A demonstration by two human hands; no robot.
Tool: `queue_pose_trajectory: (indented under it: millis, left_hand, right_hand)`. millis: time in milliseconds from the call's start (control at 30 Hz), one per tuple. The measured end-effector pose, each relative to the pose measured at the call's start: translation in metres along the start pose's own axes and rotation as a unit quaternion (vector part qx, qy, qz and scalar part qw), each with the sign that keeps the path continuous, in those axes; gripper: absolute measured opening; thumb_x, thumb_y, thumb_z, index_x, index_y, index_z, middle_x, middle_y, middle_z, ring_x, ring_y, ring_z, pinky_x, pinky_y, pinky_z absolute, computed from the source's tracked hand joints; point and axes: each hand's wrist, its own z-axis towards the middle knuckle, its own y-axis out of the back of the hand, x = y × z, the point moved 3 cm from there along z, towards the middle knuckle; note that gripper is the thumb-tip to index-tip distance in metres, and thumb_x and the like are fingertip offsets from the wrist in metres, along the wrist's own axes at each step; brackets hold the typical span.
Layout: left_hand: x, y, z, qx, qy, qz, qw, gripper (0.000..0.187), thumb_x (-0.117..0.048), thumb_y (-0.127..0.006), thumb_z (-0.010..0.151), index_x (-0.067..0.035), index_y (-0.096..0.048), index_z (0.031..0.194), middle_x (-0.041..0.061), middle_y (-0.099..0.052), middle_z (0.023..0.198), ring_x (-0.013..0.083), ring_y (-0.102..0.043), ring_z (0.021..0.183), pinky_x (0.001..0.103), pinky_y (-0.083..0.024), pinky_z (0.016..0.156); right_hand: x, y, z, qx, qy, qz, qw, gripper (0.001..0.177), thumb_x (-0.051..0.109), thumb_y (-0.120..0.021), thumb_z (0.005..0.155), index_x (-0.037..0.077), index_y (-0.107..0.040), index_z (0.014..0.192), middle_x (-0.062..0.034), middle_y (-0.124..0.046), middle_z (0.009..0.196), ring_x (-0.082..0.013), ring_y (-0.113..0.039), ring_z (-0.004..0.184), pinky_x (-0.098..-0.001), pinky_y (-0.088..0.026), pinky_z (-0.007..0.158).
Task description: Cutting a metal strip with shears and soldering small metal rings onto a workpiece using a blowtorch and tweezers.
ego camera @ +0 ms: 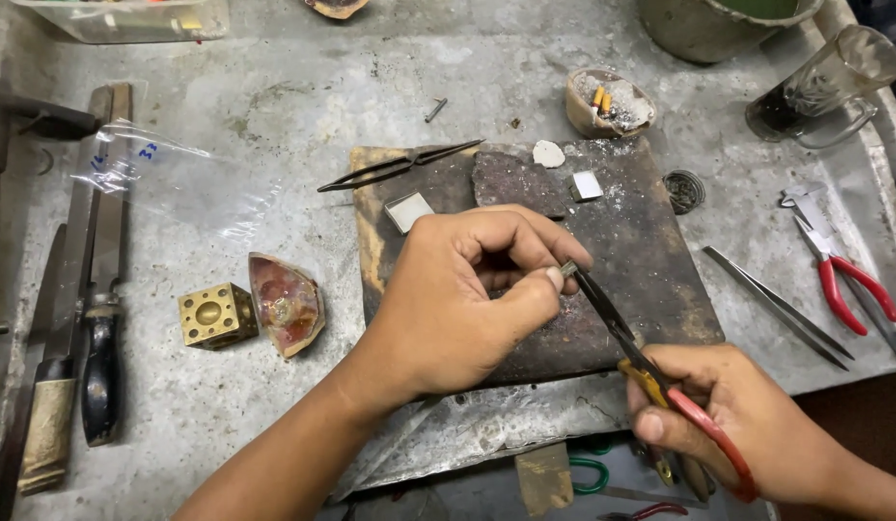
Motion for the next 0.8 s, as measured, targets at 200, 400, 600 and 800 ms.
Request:
queue_pose_trajectory:
  millis: [200,400,600,800]
  left_hand:
    - [-0.004,0.001,-0.001,0.010,-0.023,0.020,0.999,0.019,-0.002,-0.061,0.078,-0.012,-0.057,0.062,0.008,-0.080,0.095,0.0034,-0.059,0.065,0.016,-0.045,0.054]
    - [-0.005,0.001,-0.001,0.012,-0.036,0.024,0.999,0.017,-0.001,-0.061,0.076,-0.011,-0.058,0.062,0.009,-0.080,0.093,0.0051,-0.063,0.067,0.016,-0.046,0.055]
    - [-0.006,0.002,0.000,0.015,-0.033,0.027,0.999,0.018,-0.002,-0.064,0.077,-0.011,-0.059,0.063,0.009,-0.080,0.092,0.0051,-0.063,0.068,0.016,-0.047,0.055]
    - [-0.004,0.001,0.000,0.014,-0.020,0.013,1.000,0.020,-0.001,-0.064,0.078,-0.011,-0.058,0.062,0.010,-0.080,0.092,0.0028,-0.056,0.061,0.016,-0.043,0.051]
  right_hand:
    - [-0.002,0.001,0.000,-0.010,0.003,-0.011,1.000,0.034,0.032,-0.087,0.078,0.007,-0.070,0.062,-0.0038,-0.070,0.051,-0.0131,-0.061,0.047,-0.0281,-0.046,0.043]
    - [-0.008,0.001,-0.002,-0.021,-0.015,-0.001,1.000,0.036,0.031,-0.089,0.078,0.006,-0.068,0.061,-0.0058,-0.068,0.047,-0.0134,-0.059,0.043,-0.0289,-0.046,0.039]
    - [-0.008,0.002,0.000,-0.009,-0.002,-0.028,1.000,0.039,0.035,-0.087,0.078,0.007,-0.068,0.059,-0.0046,-0.069,0.043,-0.0120,-0.059,0.038,-0.0283,-0.046,0.035]
    - [-0.019,0.001,-0.001,0.020,-0.025,0.062,0.998,0.029,0.025,-0.089,0.079,0.002,-0.073,0.069,-0.0070,-0.068,0.052,-0.0161,-0.065,0.042,-0.0303,-0.052,0.038]
